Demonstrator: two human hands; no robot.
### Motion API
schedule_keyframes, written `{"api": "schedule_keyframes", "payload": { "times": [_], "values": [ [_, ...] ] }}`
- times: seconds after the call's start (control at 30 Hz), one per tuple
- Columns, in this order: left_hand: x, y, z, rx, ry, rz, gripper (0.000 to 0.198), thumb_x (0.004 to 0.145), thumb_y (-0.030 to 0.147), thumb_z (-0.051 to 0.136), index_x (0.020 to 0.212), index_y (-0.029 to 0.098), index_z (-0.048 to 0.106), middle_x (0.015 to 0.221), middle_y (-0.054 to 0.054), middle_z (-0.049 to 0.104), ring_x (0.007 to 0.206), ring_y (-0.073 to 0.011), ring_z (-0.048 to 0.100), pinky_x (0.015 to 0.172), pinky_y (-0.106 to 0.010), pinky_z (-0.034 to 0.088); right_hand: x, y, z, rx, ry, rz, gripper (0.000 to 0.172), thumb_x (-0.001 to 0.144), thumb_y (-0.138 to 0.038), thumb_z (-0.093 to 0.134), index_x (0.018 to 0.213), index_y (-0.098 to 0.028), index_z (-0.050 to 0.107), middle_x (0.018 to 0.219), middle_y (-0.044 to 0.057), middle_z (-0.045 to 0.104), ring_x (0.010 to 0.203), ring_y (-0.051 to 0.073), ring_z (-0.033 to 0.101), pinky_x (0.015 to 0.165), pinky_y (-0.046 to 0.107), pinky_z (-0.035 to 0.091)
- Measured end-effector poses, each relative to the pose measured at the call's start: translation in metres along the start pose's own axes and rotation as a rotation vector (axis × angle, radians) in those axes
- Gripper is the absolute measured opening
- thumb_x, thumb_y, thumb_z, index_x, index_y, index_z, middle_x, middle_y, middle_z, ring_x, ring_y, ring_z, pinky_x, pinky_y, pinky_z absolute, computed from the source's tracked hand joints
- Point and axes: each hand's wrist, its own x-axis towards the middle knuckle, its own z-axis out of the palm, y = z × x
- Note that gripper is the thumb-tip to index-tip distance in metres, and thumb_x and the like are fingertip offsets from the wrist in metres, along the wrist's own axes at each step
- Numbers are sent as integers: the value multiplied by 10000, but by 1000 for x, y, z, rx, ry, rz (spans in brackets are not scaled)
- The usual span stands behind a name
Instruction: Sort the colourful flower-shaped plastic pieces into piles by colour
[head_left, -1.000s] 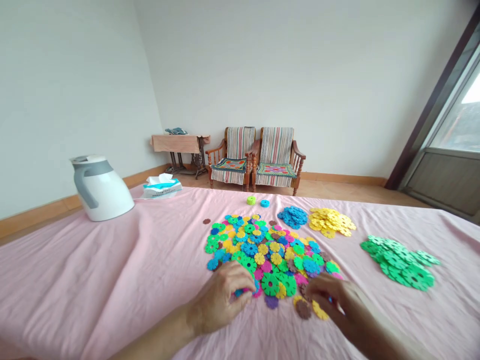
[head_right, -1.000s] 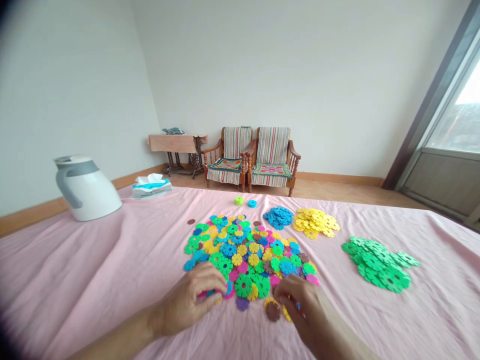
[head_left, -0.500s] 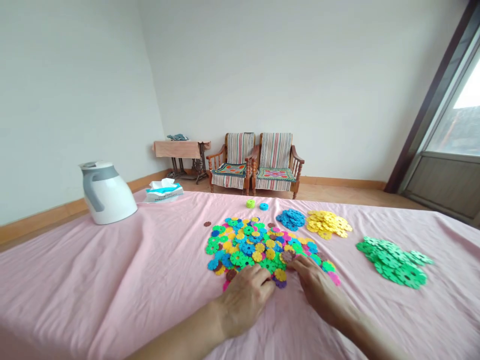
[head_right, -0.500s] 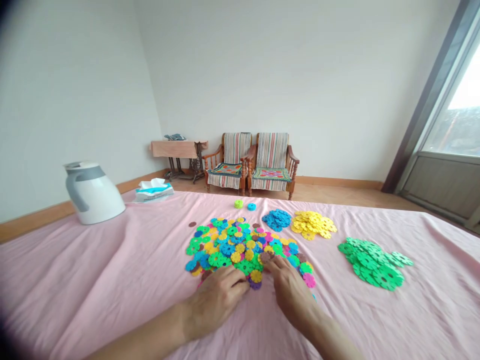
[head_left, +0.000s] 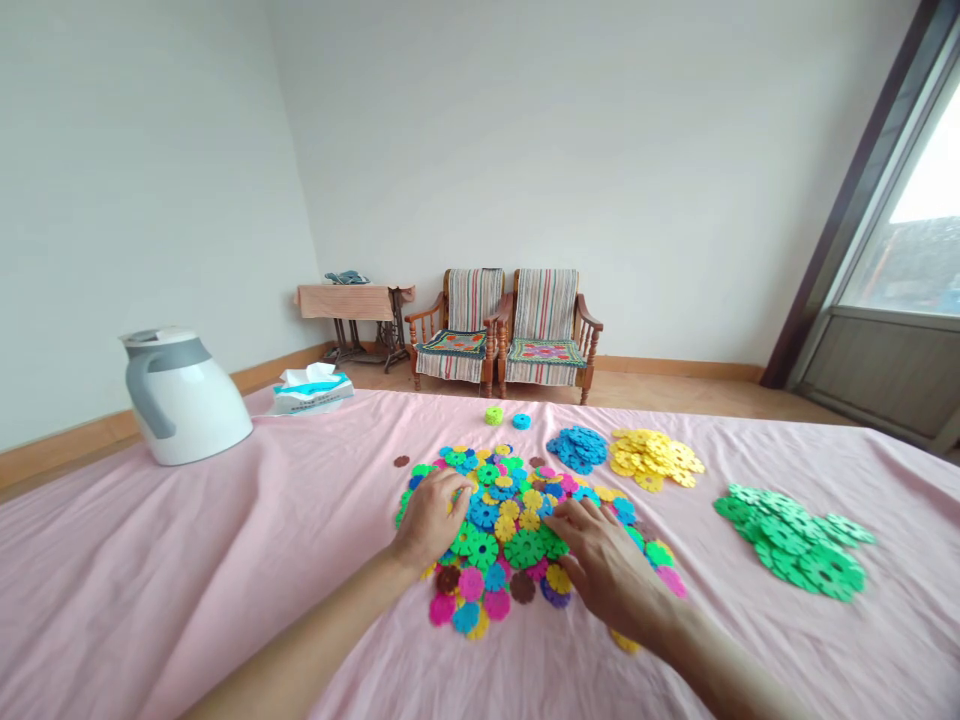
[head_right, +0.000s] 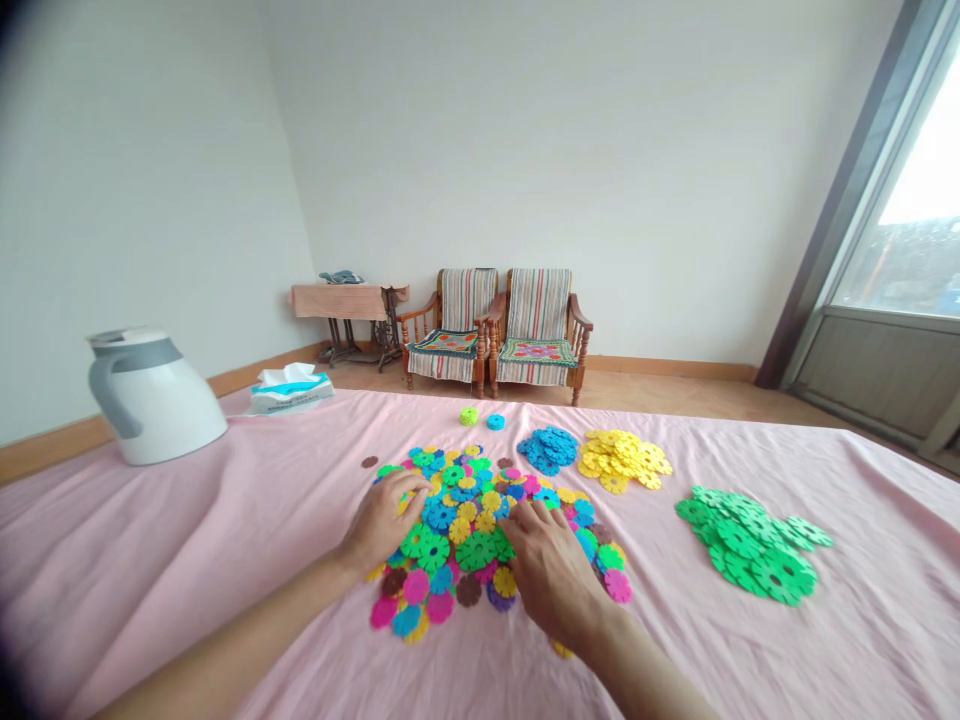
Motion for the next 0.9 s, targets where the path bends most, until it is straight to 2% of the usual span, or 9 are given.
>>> {"api": "schedule_keyframes", "payload": {
  "times": [0.17, 0.33, 0.47, 0.57, 0.67, 0.77, 0.9],
  "values": [
    [-6, -25, 1, -31, 149, -61, 183, 854, 236, 479, 843, 185, 654, 874, -52, 678, 870, -198, 624, 792, -314, 484, -4, 7, 11, 2, 12, -19, 169, 864, -142, 477, 899, -231, 616, 890, 38, 588, 854, 198, 518, 736, 323, 412],
    [-8, -31, -3, -77, 161, -133, 193, 862, 275, 472, 846, 186, 643, 890, -40, 692, 879, -188, 637, 805, -298, 488, -10, 9, 16, 79, 127, -21, 230, 929, -206, 407, 828, -228, 612, 881, 43, 615, 817, 181, 541, 761, 336, 427],
    [-6, -29, -6, -109, 150, -201, 219, 857, 314, 471, 817, 180, 640, 867, -42, 706, 835, -187, 658, 789, -292, 503, -9, 16, 19, 203, 253, 113, 292, 944, -277, 361, 849, -228, 633, 878, 56, 619, 804, 180, 566, 730, 327, 456],
    [-4, -27, -7, -109, 144, -225, 244, 849, 329, 467, 806, 173, 649, 859, -49, 709, 816, -193, 664, 775, -297, 510, -6, 27, 24, 258, 273, 238, 290, 923, -310, 388, 863, -233, 662, 800, 45, 619, 757, 180, 584, 681, 309, 474],
    [-4, -26, -8, -118, 136, -244, 261, 844, 343, 468, 830, 170, 664, 868, -54, 711, 823, -199, 665, 753, -293, 518, -5, 32, 26, 229, 295, 310, 230, 876, -305, 461, 957, -238, 666, 857, 48, 631, 805, 196, 595, 719, 326, 484],
    [-5, -26, -8, -144, 125, -271, 273, 846, 360, 468, 858, 170, 665, 822, -45, 711, 816, -200, 668, 719, -279, 530, -4, 23, 23, 203, 262, 275, 240, 841, -275, 518, 1045, -259, 643, 962, 55, 619, 910, 219, 568, 812, 365, 462],
    [-5, -26, -9, -142, 128, -271, 271, 845, 364, 466, 828, 171, 656, 796, -36, 708, 803, -198, 670, 736, -282, 530, -4, 5, 16, 195, 138, 229, 227, 801, -268, 577, 1019, -265, 642, 996, 62, 600, 934, 245, 536, 838, 408, 428]
  ]
}}
